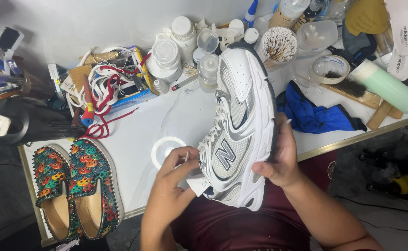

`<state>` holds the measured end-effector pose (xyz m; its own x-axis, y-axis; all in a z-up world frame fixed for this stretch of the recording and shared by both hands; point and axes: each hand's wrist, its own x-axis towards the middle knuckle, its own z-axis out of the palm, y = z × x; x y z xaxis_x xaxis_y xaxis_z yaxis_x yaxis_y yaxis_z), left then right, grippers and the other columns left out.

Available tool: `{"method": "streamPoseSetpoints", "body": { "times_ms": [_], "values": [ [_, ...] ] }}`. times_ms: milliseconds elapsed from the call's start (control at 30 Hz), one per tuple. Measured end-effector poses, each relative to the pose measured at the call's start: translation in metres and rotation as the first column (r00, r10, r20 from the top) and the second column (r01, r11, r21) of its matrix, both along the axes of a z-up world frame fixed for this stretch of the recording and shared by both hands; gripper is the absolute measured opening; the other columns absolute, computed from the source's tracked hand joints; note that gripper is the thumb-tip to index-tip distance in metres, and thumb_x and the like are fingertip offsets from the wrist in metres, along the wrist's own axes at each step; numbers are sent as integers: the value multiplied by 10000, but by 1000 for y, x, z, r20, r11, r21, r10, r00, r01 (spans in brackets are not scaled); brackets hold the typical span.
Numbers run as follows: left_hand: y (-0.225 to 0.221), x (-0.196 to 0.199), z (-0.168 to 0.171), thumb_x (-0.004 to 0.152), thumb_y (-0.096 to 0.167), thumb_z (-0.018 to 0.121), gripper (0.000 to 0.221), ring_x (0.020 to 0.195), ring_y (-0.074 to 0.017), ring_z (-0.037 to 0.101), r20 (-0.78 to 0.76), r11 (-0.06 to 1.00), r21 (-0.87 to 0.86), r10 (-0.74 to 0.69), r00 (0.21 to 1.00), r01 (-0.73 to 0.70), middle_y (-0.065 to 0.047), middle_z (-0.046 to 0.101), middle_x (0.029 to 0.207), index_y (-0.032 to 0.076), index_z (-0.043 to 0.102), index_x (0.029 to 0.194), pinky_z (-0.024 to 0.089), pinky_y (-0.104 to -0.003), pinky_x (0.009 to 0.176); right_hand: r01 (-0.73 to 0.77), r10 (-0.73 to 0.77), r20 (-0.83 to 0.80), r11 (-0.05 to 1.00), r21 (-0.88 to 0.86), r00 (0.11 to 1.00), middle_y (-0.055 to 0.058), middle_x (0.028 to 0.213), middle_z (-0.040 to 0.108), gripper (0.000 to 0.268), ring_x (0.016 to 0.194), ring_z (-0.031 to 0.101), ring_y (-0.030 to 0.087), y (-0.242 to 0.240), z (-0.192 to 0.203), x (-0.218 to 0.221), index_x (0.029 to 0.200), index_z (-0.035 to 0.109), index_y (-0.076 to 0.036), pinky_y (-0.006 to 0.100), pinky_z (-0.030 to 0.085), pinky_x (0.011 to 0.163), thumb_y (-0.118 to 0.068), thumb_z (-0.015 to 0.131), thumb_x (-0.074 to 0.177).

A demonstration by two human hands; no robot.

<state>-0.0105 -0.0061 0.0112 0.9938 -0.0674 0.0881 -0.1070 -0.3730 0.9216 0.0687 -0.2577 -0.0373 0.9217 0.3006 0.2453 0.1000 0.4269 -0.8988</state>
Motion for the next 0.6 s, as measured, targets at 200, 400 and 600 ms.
{"method": "streamPoseSetpoints", "body": {
  "times_ms": [200,400,600],
  "values": [
    [12,3,44,724,-106,618,484,1165,-331,652,164,897,418,85,983,-147,-123,687,1264,62,756,1156,513,-399,959,16,-12,87,999,-41,996,113,1271,531,730,1216,540,161,4,1,-3,1208,343,-112,334,480,1097,-282,926,804],
    [-33,0,56,809,23,776,304,1062,-232,676,343,983,81,126,931,-163,-110,691,1156,64,733,1108,547,-336,915,55,-31,204,992,-111,978,135,1322,490,700,1248,514,161,16,4,-3,1133,325,-120,329,467,1134,-298,926,821],
    [-37,22,42,794,211,914,424,1172,-246,628,371,974,-5,210,905,-224,-143,586,1348,92,697,1138,523,-349,1031,-58,74,141,992,-114,987,188,1452,433,709,1379,501,238,29,-3,-4,1105,316,-118,415,492,1151,-319,927,806]
  ]
}}
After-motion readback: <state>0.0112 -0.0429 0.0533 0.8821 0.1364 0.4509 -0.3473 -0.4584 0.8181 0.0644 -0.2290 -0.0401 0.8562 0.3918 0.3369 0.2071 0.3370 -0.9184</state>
